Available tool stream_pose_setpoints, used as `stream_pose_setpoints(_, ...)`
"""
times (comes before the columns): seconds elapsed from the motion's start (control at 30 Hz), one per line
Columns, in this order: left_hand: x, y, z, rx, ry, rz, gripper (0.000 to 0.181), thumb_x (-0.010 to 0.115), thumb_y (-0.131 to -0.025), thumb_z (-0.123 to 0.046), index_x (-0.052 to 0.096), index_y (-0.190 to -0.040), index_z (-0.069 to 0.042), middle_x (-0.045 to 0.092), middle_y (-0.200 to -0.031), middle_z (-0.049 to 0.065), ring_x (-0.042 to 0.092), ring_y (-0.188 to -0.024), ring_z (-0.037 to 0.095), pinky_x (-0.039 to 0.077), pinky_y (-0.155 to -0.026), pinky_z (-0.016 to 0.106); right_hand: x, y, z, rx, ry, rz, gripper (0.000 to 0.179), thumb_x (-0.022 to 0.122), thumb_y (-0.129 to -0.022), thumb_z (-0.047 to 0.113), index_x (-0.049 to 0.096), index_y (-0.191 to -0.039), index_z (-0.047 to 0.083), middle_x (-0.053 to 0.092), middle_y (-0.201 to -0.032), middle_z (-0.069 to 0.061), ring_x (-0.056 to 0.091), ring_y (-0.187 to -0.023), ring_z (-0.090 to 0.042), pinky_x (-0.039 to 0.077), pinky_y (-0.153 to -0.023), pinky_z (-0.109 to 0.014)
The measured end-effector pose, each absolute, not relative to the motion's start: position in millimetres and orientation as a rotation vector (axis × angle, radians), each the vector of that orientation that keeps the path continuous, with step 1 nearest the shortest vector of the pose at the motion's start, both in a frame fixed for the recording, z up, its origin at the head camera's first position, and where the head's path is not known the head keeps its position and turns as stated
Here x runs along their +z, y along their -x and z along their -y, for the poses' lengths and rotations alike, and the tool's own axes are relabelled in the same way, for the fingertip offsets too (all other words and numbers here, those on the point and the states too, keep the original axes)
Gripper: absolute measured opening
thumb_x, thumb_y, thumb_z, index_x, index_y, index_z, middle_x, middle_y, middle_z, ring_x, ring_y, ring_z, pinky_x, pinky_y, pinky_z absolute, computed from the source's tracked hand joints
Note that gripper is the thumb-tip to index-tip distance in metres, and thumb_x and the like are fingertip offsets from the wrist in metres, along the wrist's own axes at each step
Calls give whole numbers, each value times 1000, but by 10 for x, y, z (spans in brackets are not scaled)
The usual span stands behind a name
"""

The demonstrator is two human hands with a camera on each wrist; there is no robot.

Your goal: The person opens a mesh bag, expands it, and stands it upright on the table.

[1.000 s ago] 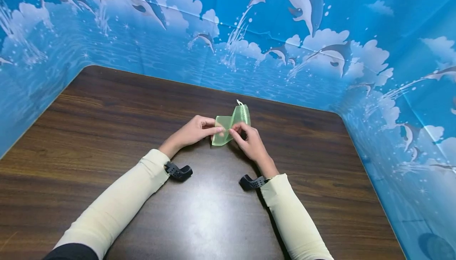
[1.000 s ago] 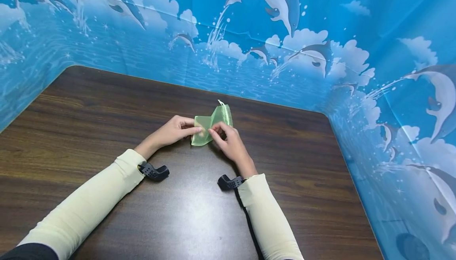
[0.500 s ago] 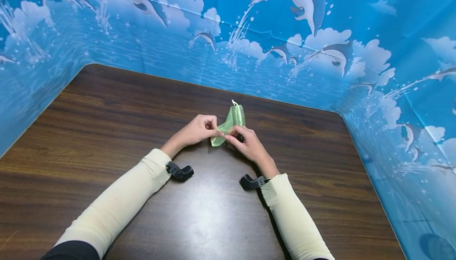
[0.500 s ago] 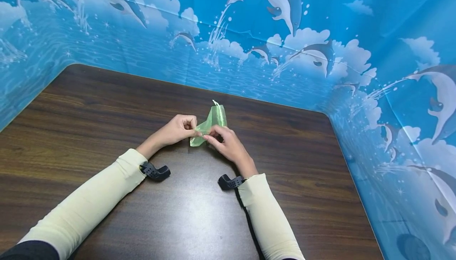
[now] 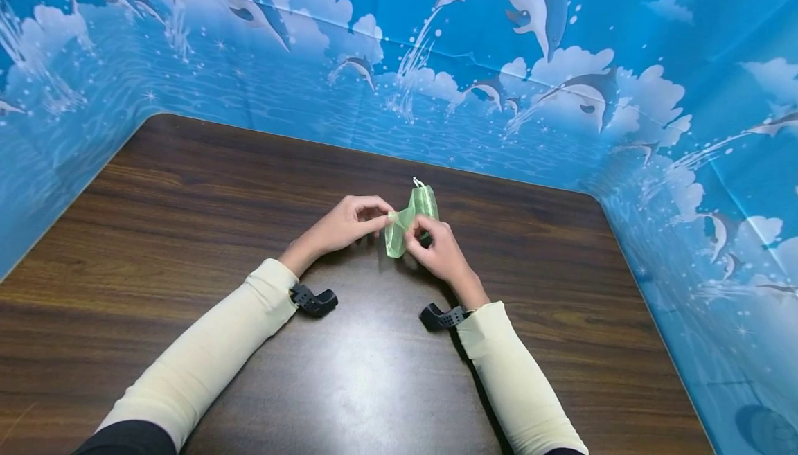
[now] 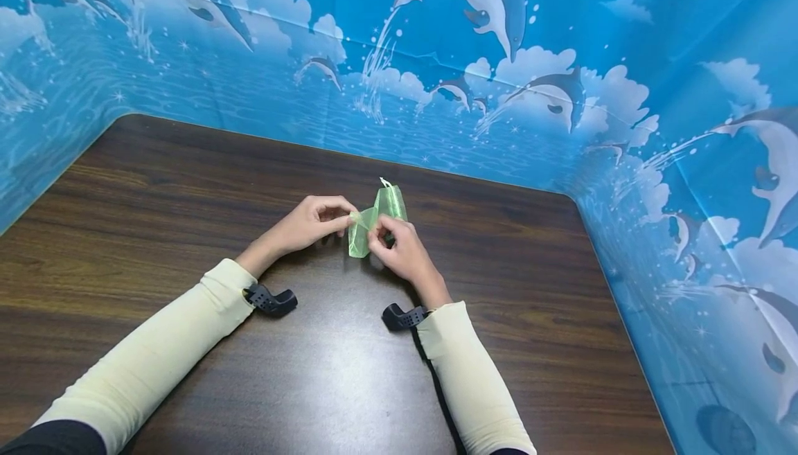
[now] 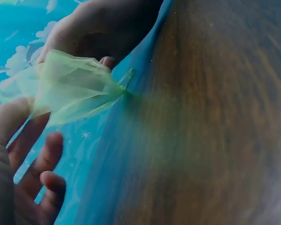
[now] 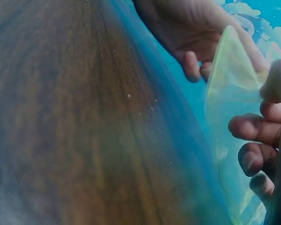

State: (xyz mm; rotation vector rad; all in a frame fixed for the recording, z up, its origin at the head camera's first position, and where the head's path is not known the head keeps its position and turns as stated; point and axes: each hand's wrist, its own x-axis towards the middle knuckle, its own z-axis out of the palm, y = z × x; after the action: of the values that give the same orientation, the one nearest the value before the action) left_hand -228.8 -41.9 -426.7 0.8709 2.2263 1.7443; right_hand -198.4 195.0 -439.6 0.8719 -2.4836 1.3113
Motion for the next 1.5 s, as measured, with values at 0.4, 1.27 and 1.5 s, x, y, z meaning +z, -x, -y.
stream_pose_setpoints(0.4,-4138,2197,295,1853,-806,-2390,10,70,-98,-8,63,-91,-8,62,-84,8,59,-67,22,46,-60,28,-4353,1990,-1903,1218,-734,2451,26,67,-100,15,55,-78,10,52,-67,-4,46,-67,-26,35,-70,-31)
stream_pose_setpoints(1.27,-4095,2080,172,1699,-1016,-3142,12,71,-95,-6,63,-86,-9,67,-85,5,69,-74,18,52,-62,35,-4260,1947,-1728,1321,-405,2630,26,63,-104,35,52,-109,12,62,-89,-6,57,-73,-17,44,-67,-29)
stream_pose_setpoints(1.5,-4160,2051,157,1728,-914,-3098,11,68,-96,-7,61,-88,-9,65,-83,5,65,-73,24,50,-64,35,-4338,1959,-1745,1409,-396,2443,15,63,-105,19,54,-102,7,59,-78,-7,54,-66,-19,42,-63,-27)
